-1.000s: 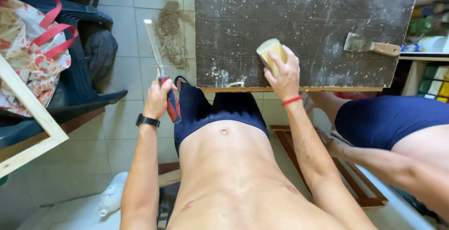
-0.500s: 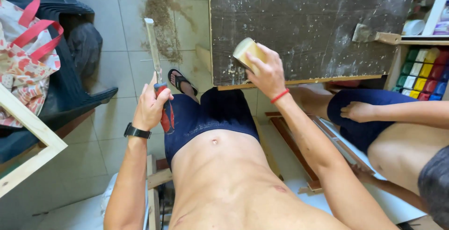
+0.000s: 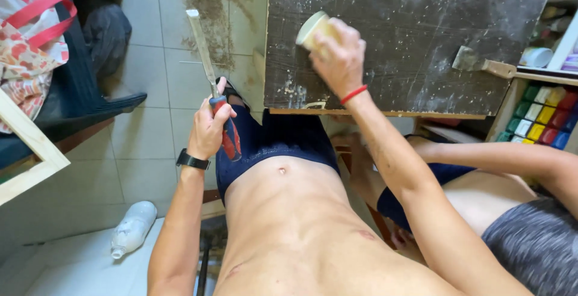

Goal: The person uses a chisel to scrape a wooden surface and then follows up with a sanding block to smooth it out.

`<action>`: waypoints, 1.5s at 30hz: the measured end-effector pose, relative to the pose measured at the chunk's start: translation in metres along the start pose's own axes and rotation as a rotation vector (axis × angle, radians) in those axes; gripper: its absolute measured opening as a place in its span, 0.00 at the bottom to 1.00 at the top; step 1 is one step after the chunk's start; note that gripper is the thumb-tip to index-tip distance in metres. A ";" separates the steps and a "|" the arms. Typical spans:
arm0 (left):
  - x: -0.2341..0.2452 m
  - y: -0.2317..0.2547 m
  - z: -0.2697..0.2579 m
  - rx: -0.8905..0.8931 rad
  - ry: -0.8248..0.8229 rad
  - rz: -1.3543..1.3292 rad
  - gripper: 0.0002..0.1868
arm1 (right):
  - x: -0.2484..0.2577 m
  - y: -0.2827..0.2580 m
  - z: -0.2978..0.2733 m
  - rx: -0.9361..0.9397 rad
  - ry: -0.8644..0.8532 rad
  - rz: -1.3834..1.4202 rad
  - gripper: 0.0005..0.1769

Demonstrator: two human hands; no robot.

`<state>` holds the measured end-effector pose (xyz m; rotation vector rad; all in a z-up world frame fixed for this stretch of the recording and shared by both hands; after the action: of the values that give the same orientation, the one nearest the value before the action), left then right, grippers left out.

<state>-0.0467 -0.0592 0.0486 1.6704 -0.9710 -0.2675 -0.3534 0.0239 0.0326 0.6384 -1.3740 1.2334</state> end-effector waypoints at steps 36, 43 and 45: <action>-0.036 0.047 0.061 -0.029 0.403 -0.297 0.22 | 0.034 0.007 0.034 0.446 -0.120 0.109 0.19; -0.038 0.057 0.080 -0.061 0.412 -0.296 0.21 | 0.030 0.014 0.033 0.446 -0.174 0.151 0.16; -0.040 0.062 0.082 -0.078 0.419 -0.300 0.21 | 0.031 0.006 0.031 0.421 -0.115 0.141 0.18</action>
<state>-0.1512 -0.0901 0.0634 1.7076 -0.3939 -0.1419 -0.3772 0.0055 0.0655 0.9266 -1.2769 1.6430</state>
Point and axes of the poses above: each hand's wrist, its own z-axis towards the middle knuckle, its own x-axis out of the back of the hand, y = z × x, the point moved 9 cm from there along z, towards the middle knuckle, and after that the axes turned 4 degrees about -x, right-handed, at the moved point
